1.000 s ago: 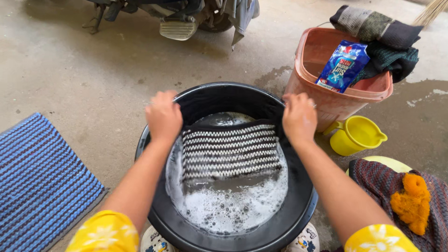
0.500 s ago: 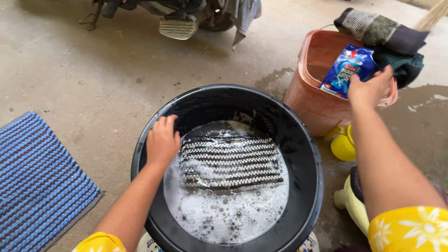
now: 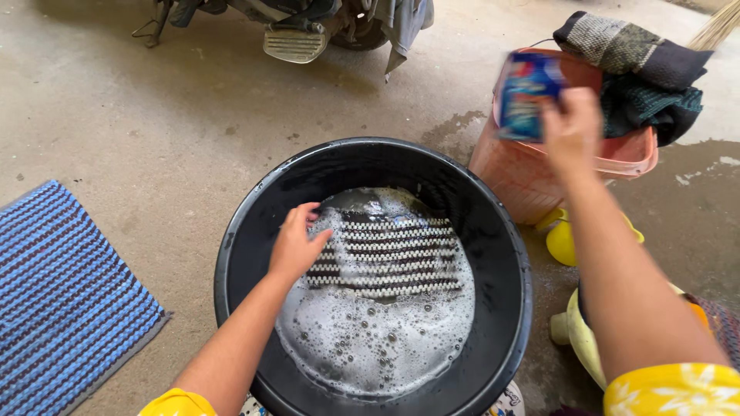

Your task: The person washes a patterned cloth by hand in a basin of soapy water, scrubbing it repeatedly and adding more detergent from a packet.

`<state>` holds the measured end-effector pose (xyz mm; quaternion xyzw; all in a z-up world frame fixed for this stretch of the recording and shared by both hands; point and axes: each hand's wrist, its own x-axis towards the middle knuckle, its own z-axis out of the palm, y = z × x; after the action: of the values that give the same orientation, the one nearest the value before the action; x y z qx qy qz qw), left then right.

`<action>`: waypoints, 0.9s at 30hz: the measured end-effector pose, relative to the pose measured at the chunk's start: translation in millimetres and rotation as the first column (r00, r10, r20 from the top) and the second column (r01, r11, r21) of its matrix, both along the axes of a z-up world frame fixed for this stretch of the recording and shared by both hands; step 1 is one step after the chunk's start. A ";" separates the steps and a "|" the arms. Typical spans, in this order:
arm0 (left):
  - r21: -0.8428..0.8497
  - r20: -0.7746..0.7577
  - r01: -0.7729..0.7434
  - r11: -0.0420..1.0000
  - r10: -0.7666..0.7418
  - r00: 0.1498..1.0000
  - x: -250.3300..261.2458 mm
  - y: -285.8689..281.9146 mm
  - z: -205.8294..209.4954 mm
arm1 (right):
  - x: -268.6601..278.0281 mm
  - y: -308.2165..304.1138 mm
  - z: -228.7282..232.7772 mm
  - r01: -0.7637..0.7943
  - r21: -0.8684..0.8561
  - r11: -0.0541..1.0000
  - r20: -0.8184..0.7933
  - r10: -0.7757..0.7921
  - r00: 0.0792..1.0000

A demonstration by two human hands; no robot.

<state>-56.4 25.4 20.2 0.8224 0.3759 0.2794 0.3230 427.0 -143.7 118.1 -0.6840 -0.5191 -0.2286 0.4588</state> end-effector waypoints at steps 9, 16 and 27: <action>-0.713 0.478 0.490 0.502 -0.163 0.863 30.4 -36.8 19.9 | -227.4 41.7 -19.2 -0.731 0.010 0.682 -0.865 0.373 0.336; -0.757 0.373 0.288 0.586 0.026 0.927 -11.5 -37.4 -1.0 | -316.2 30.0 -88.9 -0.511 0.256 0.821 -0.967 0.205 -0.154; -0.105 0.060 -0.045 0.993 0.052 0.997 -18.4 -74.6 30.0 | -372.2 29.2 -145.9 -0.291 0.482 0.827 -0.812 0.295 -0.504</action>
<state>-74.7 -49.2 50.2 0.7860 0.3995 0.2929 0.3700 54.7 -114.4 -27.8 -0.3737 -0.0853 0.5784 0.7201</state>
